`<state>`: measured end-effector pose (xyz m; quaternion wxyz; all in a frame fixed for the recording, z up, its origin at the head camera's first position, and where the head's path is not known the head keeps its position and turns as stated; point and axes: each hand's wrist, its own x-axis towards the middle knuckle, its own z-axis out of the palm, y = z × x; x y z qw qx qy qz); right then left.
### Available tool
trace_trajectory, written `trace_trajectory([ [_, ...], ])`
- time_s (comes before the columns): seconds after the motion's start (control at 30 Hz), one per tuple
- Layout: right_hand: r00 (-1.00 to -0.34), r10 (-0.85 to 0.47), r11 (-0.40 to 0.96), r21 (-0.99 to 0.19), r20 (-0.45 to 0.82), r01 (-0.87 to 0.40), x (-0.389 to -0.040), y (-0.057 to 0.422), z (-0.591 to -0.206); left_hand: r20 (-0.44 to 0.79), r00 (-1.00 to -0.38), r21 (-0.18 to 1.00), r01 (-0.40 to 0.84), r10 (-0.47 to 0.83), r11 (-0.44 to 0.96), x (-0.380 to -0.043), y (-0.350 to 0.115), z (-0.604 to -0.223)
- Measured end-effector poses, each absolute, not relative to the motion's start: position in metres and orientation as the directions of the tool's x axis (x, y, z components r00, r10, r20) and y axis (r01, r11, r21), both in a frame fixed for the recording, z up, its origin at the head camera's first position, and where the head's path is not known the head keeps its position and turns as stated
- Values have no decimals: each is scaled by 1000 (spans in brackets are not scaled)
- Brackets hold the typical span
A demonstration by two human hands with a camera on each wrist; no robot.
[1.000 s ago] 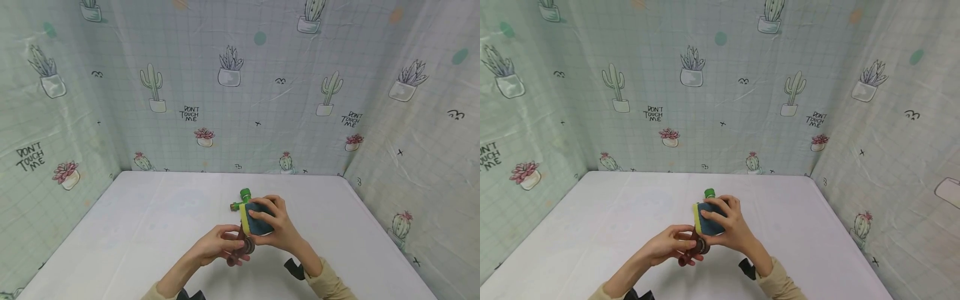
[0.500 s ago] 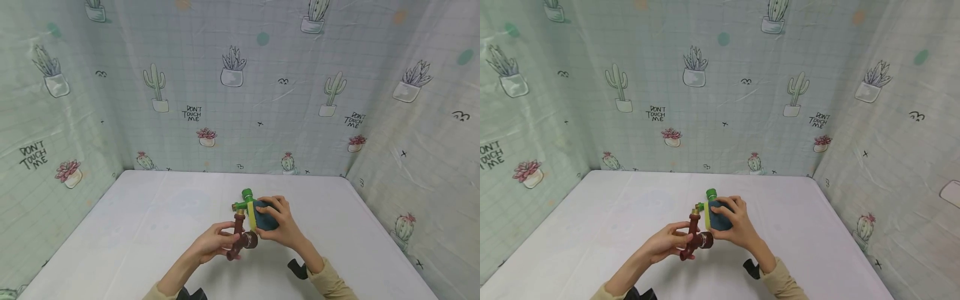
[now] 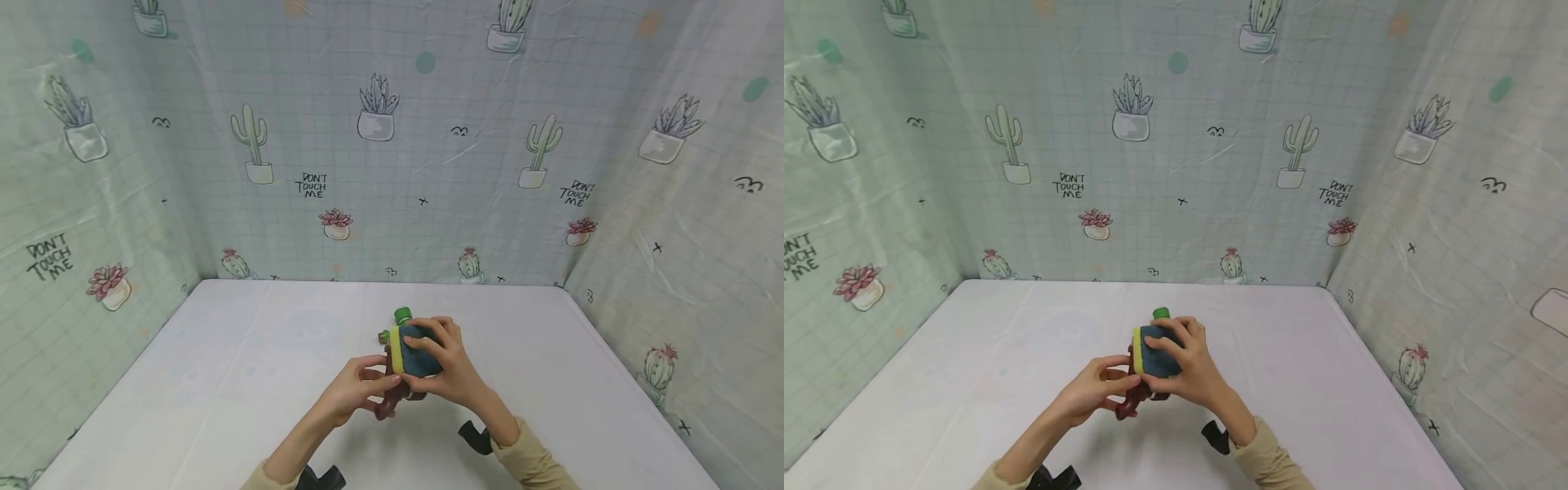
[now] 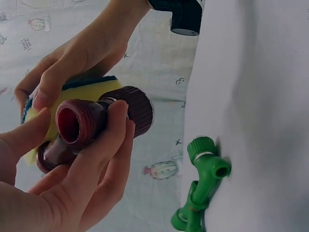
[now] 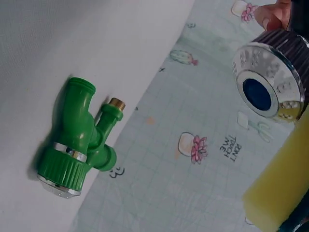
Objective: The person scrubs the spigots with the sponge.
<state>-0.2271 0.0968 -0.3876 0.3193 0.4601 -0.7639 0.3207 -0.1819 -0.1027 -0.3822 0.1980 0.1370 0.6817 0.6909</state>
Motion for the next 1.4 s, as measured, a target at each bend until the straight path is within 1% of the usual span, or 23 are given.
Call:
trace_trajectory([
  [0.13,-358,-513,372,-174,780,-912,-229,98,-388,-92,-891,996,-93,445,19,-183,-102,-382],
  [0.27,-343,-523,360,-163,780,-919,-233,101,-391,-105,-883,994,-106,457,23,-183,-103,-383],
  [0.33,-351,-527,368,-164,774,-915,-237,103,-394,-108,-883,994,-109,456,25,-183,-103,-382],
  [0.4,-374,-528,378,-184,762,-907,-243,107,-398,-100,-884,995,-97,457,30,-183,-103,-381],
  [0.47,-417,-520,385,-231,746,-894,-248,113,-400,-93,-886,996,-88,455,33,-184,-103,-380],
  [0.53,-467,-502,396,-286,728,-872,-251,118,-399,-82,-896,997,-75,436,35,-186,-103,-378],
  [0.63,-517,-477,408,-341,711,-847,-251,123,-392,-73,-917,997,-72,391,17,-187,-105,-377],
  [0.83,-560,-490,498,-313,668,-809,-240,114,-376,-38,-950,999,-33,308,19,-188,-107,-378],
  [1.03,-588,-549,589,-224,594,-776,-230,98,-374,18,-967,999,28,254,37,-188,-103,-381],
  [1.13,-582,-567,598,-195,583,-778,-225,95,-376,32,-977,997,45,209,57,-188,-101,-381],
  [1.2,-566,-574,591,-179,591,-786,-222,94,-377,36,-983,997,49,181,67,-187,-101,-380],
  [1.3,-533,-584,582,-142,613,-801,-216,93,-380,26,-989,998,35,149,58,-187,-100,-380],
  [1.4,-481,-593,571,-84,646,-817,-210,94,-385,11,-993,999,15,119,31,-186,-100,-382],
])
